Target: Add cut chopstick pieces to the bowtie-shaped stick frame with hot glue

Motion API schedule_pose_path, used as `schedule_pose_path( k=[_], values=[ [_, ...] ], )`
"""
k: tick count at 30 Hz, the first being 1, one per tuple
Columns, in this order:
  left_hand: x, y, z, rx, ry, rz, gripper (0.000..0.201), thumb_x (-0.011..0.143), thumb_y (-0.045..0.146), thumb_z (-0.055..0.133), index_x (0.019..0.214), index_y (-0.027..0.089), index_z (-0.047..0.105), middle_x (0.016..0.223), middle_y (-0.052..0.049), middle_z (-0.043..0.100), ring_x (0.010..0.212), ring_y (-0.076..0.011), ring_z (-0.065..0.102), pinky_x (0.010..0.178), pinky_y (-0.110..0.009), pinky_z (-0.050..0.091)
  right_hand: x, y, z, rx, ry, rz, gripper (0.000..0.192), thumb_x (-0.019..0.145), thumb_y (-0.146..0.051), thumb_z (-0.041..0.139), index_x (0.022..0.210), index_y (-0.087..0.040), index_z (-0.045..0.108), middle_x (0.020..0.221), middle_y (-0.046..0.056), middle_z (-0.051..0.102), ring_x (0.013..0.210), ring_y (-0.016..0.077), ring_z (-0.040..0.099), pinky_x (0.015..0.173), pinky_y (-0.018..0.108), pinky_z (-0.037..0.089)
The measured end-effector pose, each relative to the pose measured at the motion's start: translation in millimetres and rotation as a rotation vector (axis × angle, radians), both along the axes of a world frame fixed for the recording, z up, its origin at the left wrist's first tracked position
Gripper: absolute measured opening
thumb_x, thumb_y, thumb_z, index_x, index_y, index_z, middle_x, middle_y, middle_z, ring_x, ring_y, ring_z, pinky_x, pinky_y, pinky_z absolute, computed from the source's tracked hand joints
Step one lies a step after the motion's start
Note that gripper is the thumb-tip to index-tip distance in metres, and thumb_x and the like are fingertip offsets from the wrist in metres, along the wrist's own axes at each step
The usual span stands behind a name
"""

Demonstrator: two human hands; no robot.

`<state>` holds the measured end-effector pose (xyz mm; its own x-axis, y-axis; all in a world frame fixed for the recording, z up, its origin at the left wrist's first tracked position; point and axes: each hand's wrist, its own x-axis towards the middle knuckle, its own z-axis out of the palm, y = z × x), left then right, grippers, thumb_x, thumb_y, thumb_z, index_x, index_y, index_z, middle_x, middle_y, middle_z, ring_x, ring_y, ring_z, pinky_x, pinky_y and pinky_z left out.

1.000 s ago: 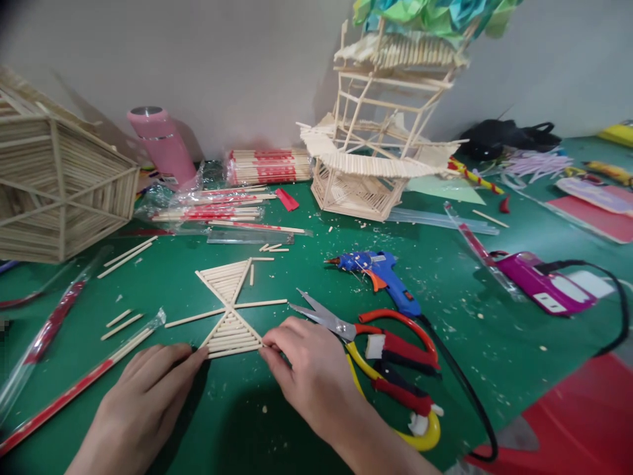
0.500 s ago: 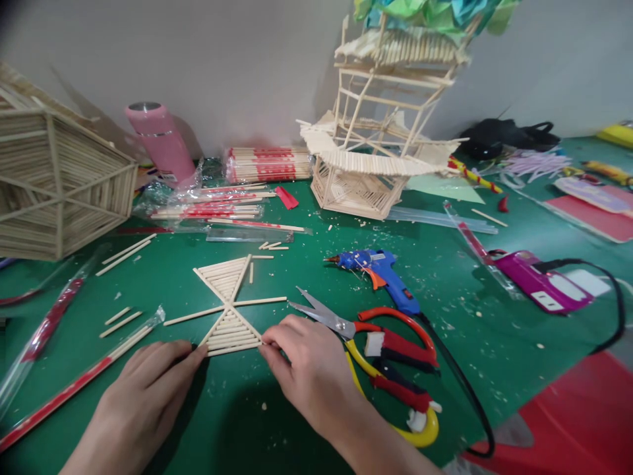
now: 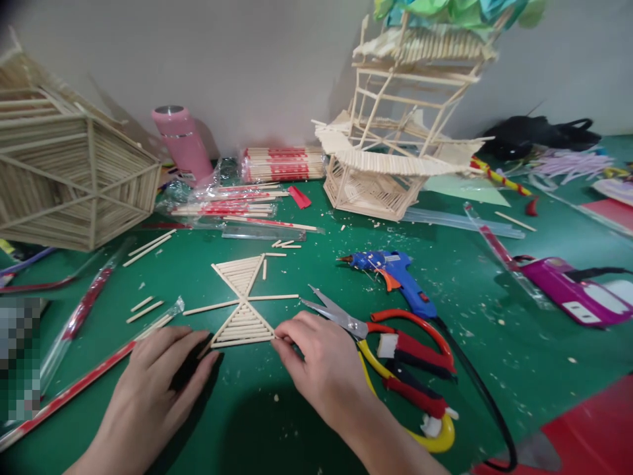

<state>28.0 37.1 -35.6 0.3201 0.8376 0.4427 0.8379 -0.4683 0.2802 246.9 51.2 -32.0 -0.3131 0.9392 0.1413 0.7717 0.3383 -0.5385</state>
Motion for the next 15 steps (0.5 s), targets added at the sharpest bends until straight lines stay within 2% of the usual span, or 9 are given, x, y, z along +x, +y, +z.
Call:
schedule_pose_path(
  k=[5, 10, 15],
  values=[
    [-5.7, 1.5, -1.8, -0.088, 0.037, -0.047, 0.011, 0.084, 0.021, 0.05, 0.084, 0.02, 0.061, 0.077, -0.002, 0.06, 0.068, -0.0158, 0.056, 0.065, -0.031, 0.043, -0.6, 0.0, 1.3, 0.019, -0.001, 0.009, 0.013, 0.084, -0.023, 0.051, 0.076, -0.022, 0.062, 0.071, 0.0, 0.062, 0.062, 0.013, 0.056, 0.052, 0.023, 0.039],
    [-6.7, 3.2, -4.9, -0.093, 0.012, -0.061, 0.012, 0.084, 0.018, 0.049, 0.082, 0.02, 0.061, 0.074, -0.001, 0.06, 0.066, -0.0147, 0.055, 0.064, -0.031, 0.042, -0.3, -0.3, 0.1, 0.025, 0.0, 0.011, 0.014, 0.085, -0.023, 0.05, 0.077, -0.022, 0.061, 0.071, 0.0, 0.062, 0.062, 0.0134, 0.056, 0.053, 0.024, 0.04],
    [-2.9, 3.0, -0.6, -0.108, -0.02, -0.052, 0.012, 0.083, 0.02, 0.05, 0.082, 0.019, 0.061, 0.073, -0.002, 0.059, 0.067, -0.0159, 0.056, 0.063, -0.032, 0.043, -0.4, -0.1, -0.3, 0.005, 0.006, 0.009, 0.013, 0.085, -0.023, 0.051, 0.078, -0.022, 0.061, 0.071, 0.0, 0.062, 0.062, 0.0138, 0.055, 0.054, 0.024, 0.04]
  ],
)
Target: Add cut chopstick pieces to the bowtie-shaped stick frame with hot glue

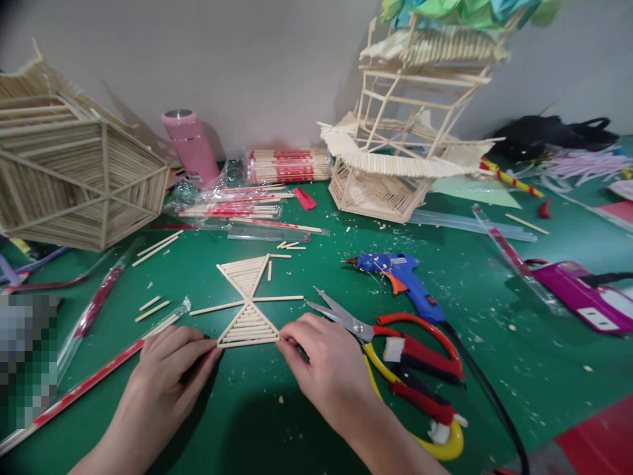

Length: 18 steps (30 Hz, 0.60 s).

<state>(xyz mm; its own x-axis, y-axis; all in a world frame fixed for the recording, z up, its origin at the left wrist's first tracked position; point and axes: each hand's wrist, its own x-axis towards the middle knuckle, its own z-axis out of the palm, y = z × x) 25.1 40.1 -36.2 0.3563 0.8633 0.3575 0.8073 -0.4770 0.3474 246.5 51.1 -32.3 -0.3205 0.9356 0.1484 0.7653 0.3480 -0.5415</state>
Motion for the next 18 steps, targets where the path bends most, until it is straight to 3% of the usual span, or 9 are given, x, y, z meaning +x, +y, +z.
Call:
schedule_pose_path(
  k=[4, 8, 18],
  values=[
    [1.7, -0.2, 3.4, -0.04, -0.066, 0.047, 0.016, 0.084, 0.021, 0.048, 0.078, 0.018, 0.062, 0.072, -0.003, 0.059, 0.067, -0.0175, 0.055, 0.061, -0.033, 0.044, -0.3, 0.2, 0.6, 0.001, -0.008, -0.003, 0.013, 0.085, -0.024, 0.051, 0.077, -0.022, 0.061, 0.071, 0.0, 0.061, 0.062, 0.0137, 0.055, 0.054, 0.025, 0.039],
    [-1.2, 0.2, 3.1, -0.092, -0.056, 0.009, 0.013, 0.084, 0.02, 0.05, 0.081, 0.02, 0.063, 0.075, -0.002, 0.061, 0.07, -0.0165, 0.056, 0.062, -0.031, 0.045, -0.7, 0.2, 0.4, 0.008, -0.013, -0.006, 0.013, 0.085, -0.023, 0.051, 0.077, -0.022, 0.061, 0.071, 0.0, 0.062, 0.061, 0.0134, 0.055, 0.053, 0.024, 0.039],
    [2.6, 2.0, 3.5, -0.055, -0.105, 0.01, 0.017, 0.084, 0.019, 0.048, 0.076, 0.016, 0.063, 0.07, -0.003, 0.06, 0.064, -0.0162, 0.053, 0.058, -0.031, 0.041, -0.3, -0.1, 0.9, -0.011, -0.002, -0.013, 0.013, 0.085, -0.023, 0.051, 0.077, -0.022, 0.062, 0.071, 0.0, 0.062, 0.062, 0.0131, 0.055, 0.054, 0.024, 0.039]
  ],
)
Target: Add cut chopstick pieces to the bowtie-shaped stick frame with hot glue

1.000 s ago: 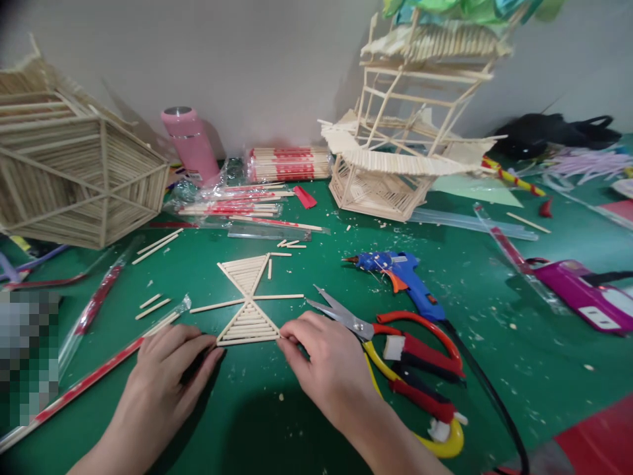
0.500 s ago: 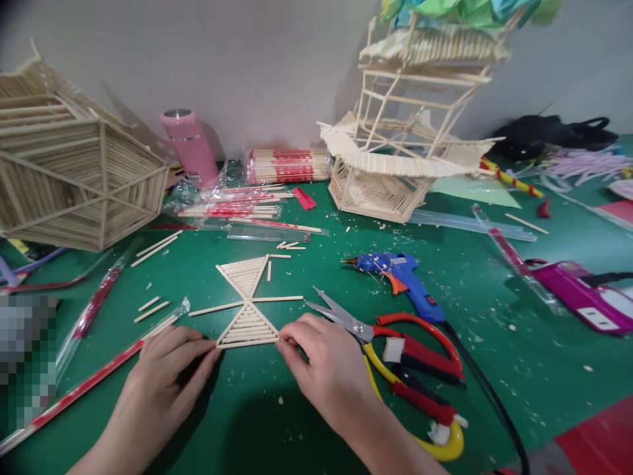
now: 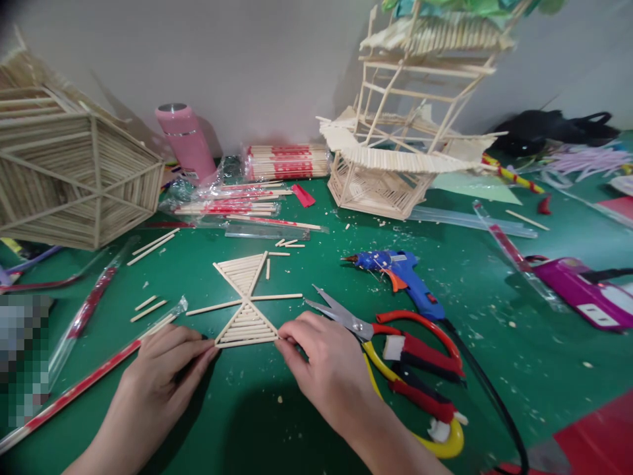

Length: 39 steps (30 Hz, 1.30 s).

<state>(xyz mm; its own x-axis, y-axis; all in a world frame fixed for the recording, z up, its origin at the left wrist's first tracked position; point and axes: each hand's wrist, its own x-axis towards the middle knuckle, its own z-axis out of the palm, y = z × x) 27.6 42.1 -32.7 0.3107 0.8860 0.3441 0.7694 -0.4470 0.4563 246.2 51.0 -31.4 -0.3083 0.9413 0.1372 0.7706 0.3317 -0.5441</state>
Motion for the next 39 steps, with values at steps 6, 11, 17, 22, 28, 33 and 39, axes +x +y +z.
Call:
schedule_pose_path(
  k=[6, 11, 17, 22, 28, 33, 39],
  values=[
    [-0.3, -1.3, -0.8, -0.01, -0.019, -0.009, 0.014, 0.083, 0.016, 0.05, 0.076, 0.016, 0.062, 0.07, -0.003, 0.059, 0.064, -0.016, 0.052, 0.059, -0.032, 0.041, 0.4, -0.4, -0.6, -0.024, 0.014, 0.007, 0.012, 0.085, -0.022, 0.052, 0.077, -0.022, 0.061, 0.073, 0.0, 0.061, 0.063, 0.0138, 0.055, 0.056, 0.025, 0.038],
    [-0.8, 0.2, -0.1, -0.006, -0.029, -0.019, 0.015, 0.083, 0.017, 0.05, 0.075, 0.017, 0.062, 0.07, -0.003, 0.059, 0.064, -0.016, 0.052, 0.058, -0.031, 0.041, 0.0, 0.3, -1.2, -0.015, 0.021, 0.005, 0.012, 0.085, -0.021, 0.052, 0.077, -0.022, 0.06, 0.072, -0.001, 0.06, 0.062, 0.0131, 0.054, 0.055, 0.024, 0.037],
    [-1.0, 0.2, 0.7, 0.002, -0.015, -0.012, 0.016, 0.083, 0.017, 0.049, 0.074, 0.017, 0.062, 0.069, -0.002, 0.06, 0.063, -0.0158, 0.053, 0.059, -0.032, 0.042, 0.4, -0.8, -1.0, -0.003, 0.034, 0.008, 0.011, 0.084, -0.02, 0.052, 0.077, -0.022, 0.061, 0.071, -0.001, 0.06, 0.062, 0.0123, 0.053, 0.054, 0.023, 0.037],
    [-3.8, -0.8, -2.4, 0.022, 0.021, -0.032, 0.014, 0.084, 0.018, 0.049, 0.077, 0.018, 0.061, 0.07, -0.002, 0.059, 0.064, -0.0156, 0.053, 0.059, -0.031, 0.042, 0.4, -0.2, -2.5, 0.009, 0.03, 0.001, 0.011, 0.083, -0.021, 0.053, 0.075, -0.022, 0.061, 0.069, -0.001, 0.06, 0.06, 0.0123, 0.053, 0.052, 0.023, 0.038],
    [-6.2, -0.2, -5.1, 0.097, 0.007, -0.031, 0.011, 0.083, 0.022, 0.052, 0.078, 0.018, 0.061, 0.071, -0.003, 0.057, 0.066, -0.0153, 0.054, 0.061, -0.03, 0.045, 0.5, -5.8, 6.2, 0.101, 0.066, -0.042, 0.01, 0.081, -0.025, 0.054, 0.088, -0.021, 0.061, 0.07, -0.001, 0.063, 0.062, 0.0131, 0.058, 0.055, 0.022, 0.045],
    [-4.6, -0.9, -2.5, 0.13, -0.023, -0.012, 0.014, 0.084, 0.027, 0.053, 0.079, 0.017, 0.061, 0.071, -0.004, 0.057, 0.067, -0.016, 0.053, 0.06, -0.029, 0.045, 36.3, -20.2, 15.7, 0.244, 0.045, -0.225, 0.011, 0.084, -0.023, 0.05, 0.087, -0.019, 0.059, 0.073, 0.003, 0.063, 0.062, 0.0146, 0.059, 0.056, 0.024, 0.048],
    [-6.6, -2.3, 1.2, 0.142, -0.034, 0.033, 0.013, 0.083, 0.022, 0.054, 0.087, 0.014, 0.062, 0.078, -0.006, 0.059, 0.073, -0.0176, 0.053, 0.064, -0.032, 0.044, 99.9, -40.7, 8.0, 0.247, -0.197, -0.456, 0.024, 0.083, -0.037, 0.048, 0.091, -0.018, 0.061, 0.092, 0.011, 0.06, 0.078, 0.0226, 0.061, 0.047, 0.026, 0.049]
  ],
)
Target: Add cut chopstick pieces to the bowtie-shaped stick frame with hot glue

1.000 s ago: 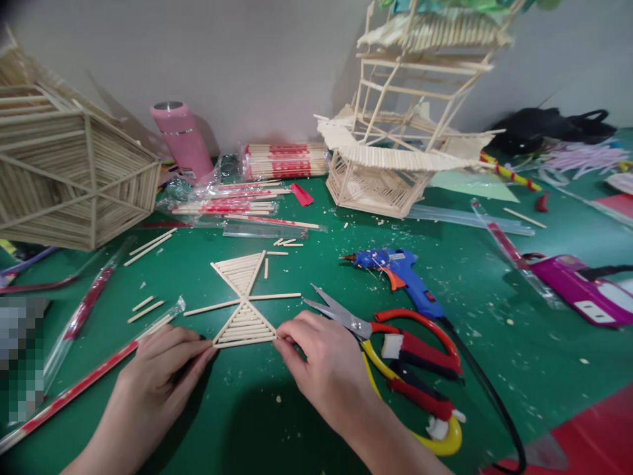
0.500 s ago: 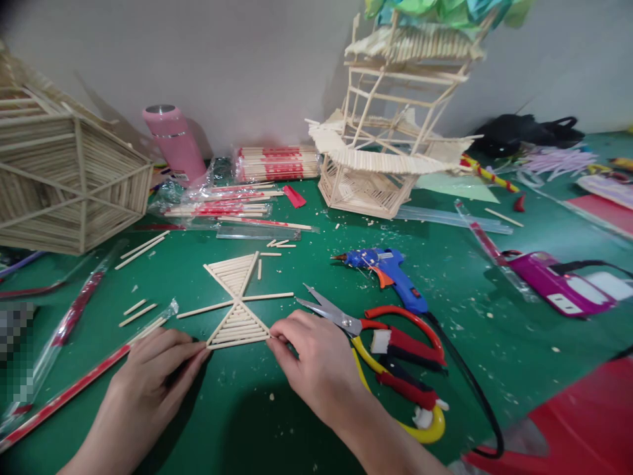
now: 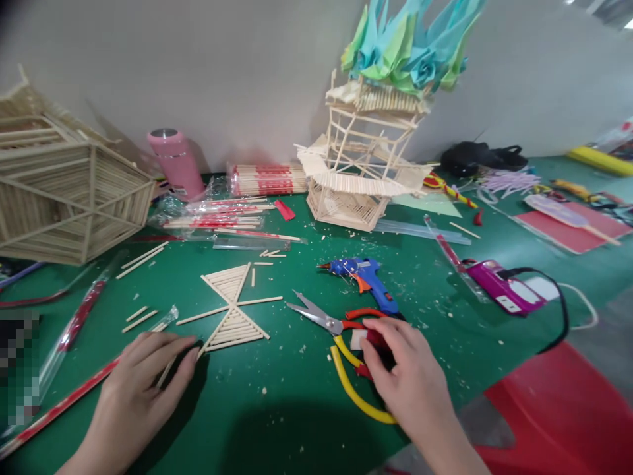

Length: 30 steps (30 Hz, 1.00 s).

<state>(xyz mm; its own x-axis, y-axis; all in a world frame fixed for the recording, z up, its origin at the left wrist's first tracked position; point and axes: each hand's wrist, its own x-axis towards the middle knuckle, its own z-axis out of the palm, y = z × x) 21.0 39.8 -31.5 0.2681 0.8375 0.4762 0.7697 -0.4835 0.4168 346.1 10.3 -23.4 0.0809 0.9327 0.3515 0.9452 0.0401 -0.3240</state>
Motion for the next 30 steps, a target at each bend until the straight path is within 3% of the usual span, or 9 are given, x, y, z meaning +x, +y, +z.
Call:
schedule_pose_path(
  k=[6, 12, 16, 20, 22, 26, 30],
  values=[
    [-5.9, 2.0, 1.1, 0.006, 0.012, 0.042, 0.014, 0.085, 0.019, 0.048, 0.088, 0.015, 0.061, 0.076, -0.005, 0.061, 0.072, -0.0174, 0.054, 0.064, -0.033, 0.043, 13.6, 4.4, -5.0, -0.167, -0.09, 0.003, 0.031, 0.084, -0.044, 0.041, 0.09, -0.02, 0.06, 0.085, 0.007, 0.062, 0.046, 0.0142, 0.052, 0.043, 0.029, 0.044],
    [-1.4, -1.3, 5.3, -0.018, 0.04, 0.002, 0.014, 0.084, 0.019, 0.049, 0.087, 0.018, 0.062, 0.077, -0.004, 0.064, 0.074, -0.0173, 0.056, 0.065, -0.032, 0.044, 24.2, 14.7, -6.7, -0.135, -0.072, -0.007, 0.033, 0.083, -0.047, 0.041, 0.085, -0.02, 0.06, 0.083, 0.009, 0.062, 0.05, 0.0171, 0.054, 0.043, 0.03, 0.041],
    [2.9, -4.1, 3.6, -0.017, 0.061, 0.025, 0.012, 0.083, 0.022, 0.051, 0.086, 0.018, 0.062, 0.078, -0.004, 0.063, 0.075, -0.0195, 0.056, 0.067, -0.034, 0.042, 23.9, 19.2, 4.2, -0.073, -0.062, -0.036, 0.025, 0.082, -0.042, 0.046, 0.087, -0.022, 0.06, 0.083, 0.01, 0.06, 0.059, 0.0214, 0.058, 0.046, 0.031, 0.042],
    [5.3, -5.0, 2.1, -0.024, 0.083, 0.024, 0.011, 0.082, 0.023, 0.052, 0.083, 0.018, 0.062, 0.075, -0.004, 0.061, 0.072, -0.0197, 0.055, 0.065, -0.034, 0.039, -14.8, 25.3, 22.5, 0.052, 0.008, -0.008, 0.02, 0.085, -0.029, 0.046, 0.102, -0.021, 0.054, 0.096, 0.014, 0.057, 0.08, 0.0267, 0.058, 0.063, 0.037, 0.047],
    [6.2, -5.0, 1.9, -0.024, 0.094, 0.014, 0.012, 0.083, 0.024, 0.051, 0.082, 0.018, 0.062, 0.073, -0.003, 0.061, 0.071, -0.0196, 0.054, 0.065, -0.034, 0.039, -46.3, 28.6, 25.4, 0.055, 0.071, 0.122, 0.017, 0.085, -0.025, 0.046, 0.101, -0.023, 0.054, 0.092, 0.01, 0.06, 0.083, 0.0241, 0.059, 0.07, 0.036, 0.049],
    [6.3, -4.1, -0.6, -0.007, 0.111, -0.002, 0.014, 0.084, 0.019, 0.048, 0.086, 0.017, 0.061, 0.076, -0.004, 0.062, 0.07, -0.0192, 0.054, 0.065, -0.033, 0.039, -102.4, 33.8, 16.9, -0.037, 0.158, 0.4, 0.017, 0.082, -0.019, 0.052, 0.098, -0.022, 0.058, 0.09, 0.004, 0.063, 0.085, 0.0178, 0.059, 0.073, 0.03, 0.05],
    [2.8, -1.0, -6.4, 0.004, 0.131, -0.035, 0.011, 0.083, 0.018, 0.05, 0.085, 0.019, 0.061, 0.075, -0.002, 0.062, 0.068, -0.0172, 0.054, 0.064, -0.031, 0.039, -123.1, 37.9, 4.1, -0.098, 0.217, 0.456, 0.013, 0.082, -0.018, 0.054, 0.093, -0.02, 0.061, 0.086, 0.005, 0.062, 0.08, 0.0181, 0.058, 0.069, 0.031, 0.05]
  ],
)
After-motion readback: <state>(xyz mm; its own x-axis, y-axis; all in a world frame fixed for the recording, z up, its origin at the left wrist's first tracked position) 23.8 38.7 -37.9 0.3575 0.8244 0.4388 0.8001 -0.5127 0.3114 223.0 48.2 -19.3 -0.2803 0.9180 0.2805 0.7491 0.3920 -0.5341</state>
